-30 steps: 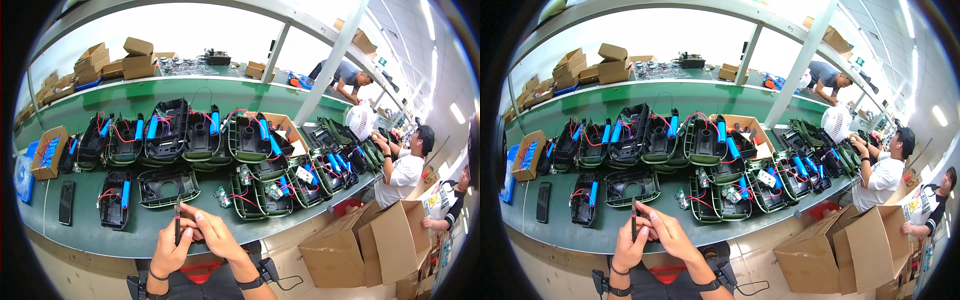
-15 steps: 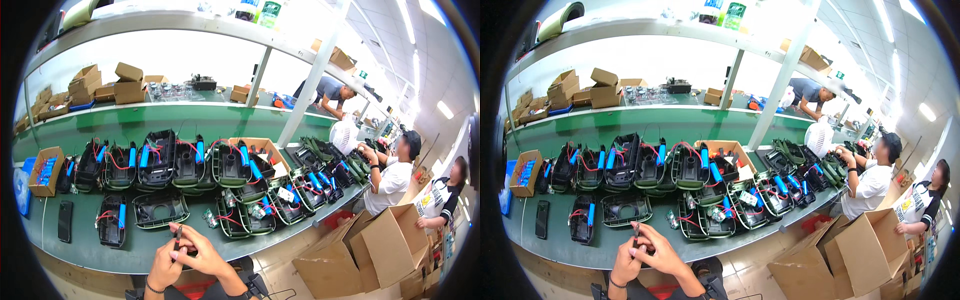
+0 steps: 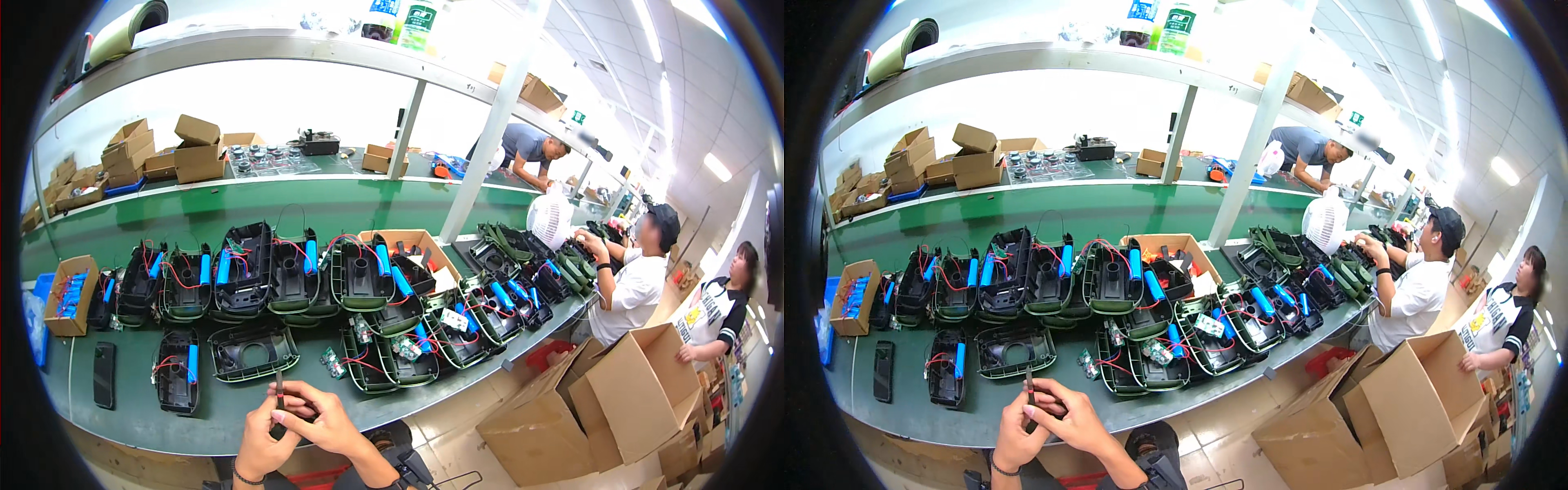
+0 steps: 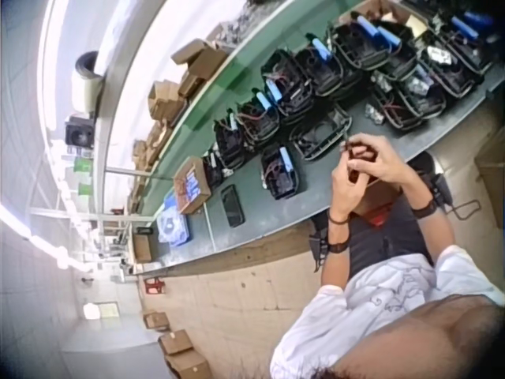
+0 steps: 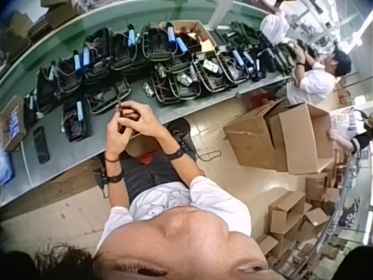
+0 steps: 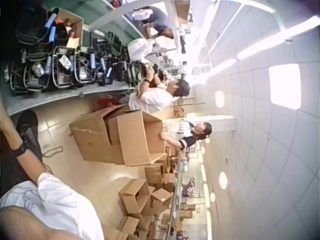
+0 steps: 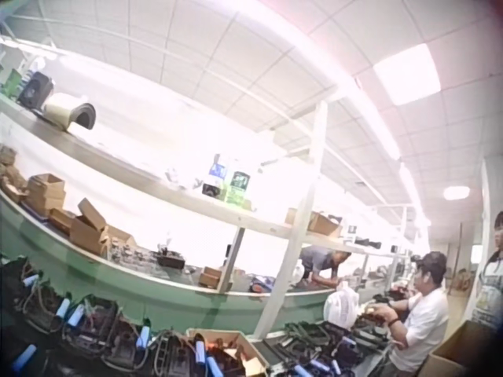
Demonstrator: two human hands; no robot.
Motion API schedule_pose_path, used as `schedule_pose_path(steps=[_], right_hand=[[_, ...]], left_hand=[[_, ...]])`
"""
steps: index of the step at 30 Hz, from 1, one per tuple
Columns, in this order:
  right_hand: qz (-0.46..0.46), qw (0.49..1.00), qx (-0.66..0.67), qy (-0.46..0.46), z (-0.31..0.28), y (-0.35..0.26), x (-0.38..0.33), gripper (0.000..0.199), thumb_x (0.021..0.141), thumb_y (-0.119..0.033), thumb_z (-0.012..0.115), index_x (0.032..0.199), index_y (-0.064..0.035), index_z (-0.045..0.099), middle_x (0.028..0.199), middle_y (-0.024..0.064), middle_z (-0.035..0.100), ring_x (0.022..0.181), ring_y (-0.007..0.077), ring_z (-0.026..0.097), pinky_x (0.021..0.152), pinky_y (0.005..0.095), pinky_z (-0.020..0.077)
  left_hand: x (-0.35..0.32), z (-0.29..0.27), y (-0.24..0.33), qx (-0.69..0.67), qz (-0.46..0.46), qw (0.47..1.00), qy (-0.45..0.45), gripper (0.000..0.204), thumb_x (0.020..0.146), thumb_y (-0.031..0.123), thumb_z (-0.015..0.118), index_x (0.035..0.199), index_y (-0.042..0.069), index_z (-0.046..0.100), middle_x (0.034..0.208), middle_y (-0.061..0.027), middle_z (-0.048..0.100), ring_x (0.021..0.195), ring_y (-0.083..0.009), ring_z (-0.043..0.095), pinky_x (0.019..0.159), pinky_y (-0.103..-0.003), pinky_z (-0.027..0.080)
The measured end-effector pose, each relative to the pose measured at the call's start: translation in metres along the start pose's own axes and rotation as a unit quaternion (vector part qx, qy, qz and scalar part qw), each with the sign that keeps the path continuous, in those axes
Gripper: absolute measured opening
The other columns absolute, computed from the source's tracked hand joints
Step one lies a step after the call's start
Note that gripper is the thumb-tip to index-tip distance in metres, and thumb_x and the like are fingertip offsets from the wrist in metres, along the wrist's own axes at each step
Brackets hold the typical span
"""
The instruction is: The recorder is assembling internal components and wiring for plastic electronic device housings at a manufacturing workstation.
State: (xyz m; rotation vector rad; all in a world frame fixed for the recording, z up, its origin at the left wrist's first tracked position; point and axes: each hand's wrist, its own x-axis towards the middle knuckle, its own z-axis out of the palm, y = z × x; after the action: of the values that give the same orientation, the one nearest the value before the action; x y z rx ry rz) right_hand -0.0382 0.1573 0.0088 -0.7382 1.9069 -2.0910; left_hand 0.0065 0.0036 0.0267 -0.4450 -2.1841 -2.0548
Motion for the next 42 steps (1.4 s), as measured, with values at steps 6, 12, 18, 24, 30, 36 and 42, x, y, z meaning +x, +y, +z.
schedule_pose_path(steps=[6,12,18,24,30,36,42], right_hand=[[-0.050,0.996,-0.061,0.033,0.003,-0.001,0.002,0.052,0.095,-0.012,0.076,0.142,0.0008,0.058,0.128,0.0130,0.071,0.110,0.0164,0.069,0.096,0.0331,0.0557],[-0.066,0.996,-0.038,0.039,0.004,-0.002,0.002,0.058,0.094,-0.021,0.078,0.143,0.0005,0.056,0.115,0.0127,0.074,0.104,0.0165,0.070,0.092,0.0326,0.0549],[-0.031,0.999,0.000,0.008,0.003,-0.013,0.000,0.054,0.096,-0.015,0.077,0.144,-0.0004,0.056,0.118,0.0122,0.074,0.108,0.0156,0.070,0.098,0.0322,0.0549],[-0.032,0.999,0.012,-0.008,0.000,-0.002,0.000,0.056,0.095,-0.015,0.078,0.145,-0.0004,0.057,0.119,0.0113,0.073,0.106,0.0129,0.067,0.093,0.0311,0.0560],[-0.017,1.000,-0.010,-0.024,-0.001,-0.011,0.002,0.060,0.093,-0.016,0.078,0.146,0.0004,0.056,0.124,0.0111,0.072,0.112,0.0149,0.066,0.099,0.0331,0.0540],[-0.049,0.998,-0.008,-0.028,0.001,-0.014,0.003,0.063,0.091,-0.017,0.080,0.147,-0.0007,0.056,0.131,0.0129,0.070,0.116,0.0181,0.066,0.102,0.0348,0.0530],[-0.034,0.999,-0.026,-0.029,-0.002,-0.013,0.000,0.054,0.091,-0.015,0.080,0.139,0.0016,0.063,0.125,0.0120,0.073,0.114,0.0177,0.067,0.102,0.0345,0.0528]], left_hand=[[-0.004,-0.002,-0.006,-0.036,0.007,0.999,0.005,0.034,0.089,-0.006,0.064,0.123,-0.006,0.057,0.110,-0.0131,0.070,0.105,-0.0187,0.069,0.096,-0.034,0.055],[-0.005,-0.003,-0.007,-0.091,0.021,0.996,0.007,0.039,0.093,0.000,0.064,0.129,-0.006,0.054,0.114,-0.0146,0.069,0.112,-0.0215,0.067,0.101,-0.035,0.053],[-0.004,-0.004,-0.003,-0.080,0.025,0.996,-0.016,0.039,0.093,0.000,0.063,0.130,-0.008,0.053,0.117,-0.0167,0.070,0.112,-0.0222,0.067,0.102,-0.036,0.053],[-0.003,-0.004,-0.010,-0.123,-0.015,0.992,-0.027,0.034,0.094,-0.006,0.057,0.128,-0.007,0.055,0.118,-0.0169,0.069,0.111,-0.0226,0.069,0.100,-0.036,0.054],[-0.004,-0.006,-0.010,-0.121,-0.010,0.992,-0.028,0.037,0.092,-0.004,0.060,0.129,-0.006,0.056,0.119,-0.0154,0.069,0.115,-0.0224,0.067,0.102,-0.036,0.053],[-0.006,-0.008,-0.011,-0.076,0.037,0.996,-0.031,0.047,0.087,0.004,0.070,0.131,-0.006,0.056,0.119,-0.0150,0.068,0.117,-0.0229,0.065,0.103,-0.037,0.051],[-0.006,-0.009,-0.015,-0.074,0.032,0.996,-0.035,0.051,0.081,-0.001,0.065,0.131,-0.006,0.055,0.120,-0.0161,0.068,0.117,-0.0234,0.065,0.105,-0.038,0.051]])
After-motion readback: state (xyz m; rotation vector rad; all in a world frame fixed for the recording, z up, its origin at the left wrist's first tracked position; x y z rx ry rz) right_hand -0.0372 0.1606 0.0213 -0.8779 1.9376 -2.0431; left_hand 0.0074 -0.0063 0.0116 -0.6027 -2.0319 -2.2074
